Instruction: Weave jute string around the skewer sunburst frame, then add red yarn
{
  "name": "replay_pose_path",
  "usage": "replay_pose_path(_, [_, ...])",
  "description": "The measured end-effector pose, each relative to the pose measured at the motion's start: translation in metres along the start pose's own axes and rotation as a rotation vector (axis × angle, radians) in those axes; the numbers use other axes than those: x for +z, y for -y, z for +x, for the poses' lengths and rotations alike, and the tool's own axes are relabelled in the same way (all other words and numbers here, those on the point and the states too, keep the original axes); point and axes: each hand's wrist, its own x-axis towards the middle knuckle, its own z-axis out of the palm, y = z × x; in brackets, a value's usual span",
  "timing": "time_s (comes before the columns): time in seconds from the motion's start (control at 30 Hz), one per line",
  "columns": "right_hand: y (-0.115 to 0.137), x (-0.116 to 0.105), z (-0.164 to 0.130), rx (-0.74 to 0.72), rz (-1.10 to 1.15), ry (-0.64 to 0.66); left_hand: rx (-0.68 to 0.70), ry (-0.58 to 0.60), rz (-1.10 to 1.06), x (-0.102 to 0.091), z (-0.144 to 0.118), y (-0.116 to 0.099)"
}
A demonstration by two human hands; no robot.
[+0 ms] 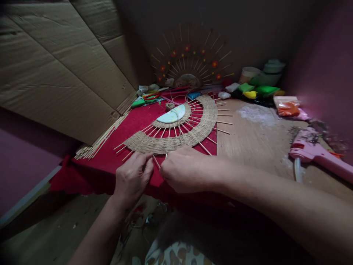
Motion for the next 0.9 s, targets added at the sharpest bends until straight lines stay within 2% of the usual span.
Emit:
replay_pose_path(0.17, [0.001, 0.011, -0.002, -0.009, -0.082, -0.047, -0.006, -0.011, -0.044, 0.000, 0.000, 0.001])
replay_pose_path(0.33, [-0.005, 0.007, 0.000, 0.105, -0.172, -0.024, -0.002, -0.006, -0.052, -0.002, 0.000, 0.001])
replay_pose_path(0.57, [-0.039, -0.003, -0.005, 0.279, 0.041, -0.189, 0.016, -0.003, -0.034, -0.002, 0.001, 0.002])
replay_pose_path(0.7, [-0.054, 0.010, -0.007, 0.301, 0.090, -0.214, 0.021, 0.020, -0.015, -0.003, 0.001, 0.003])
replay_pose_path(0.9, [-0.054, 0.028, -0.011, 0.338, 0.136, -0.289, -0.009, 0.104, 0.049, -0.006, 0.001, 0.008])
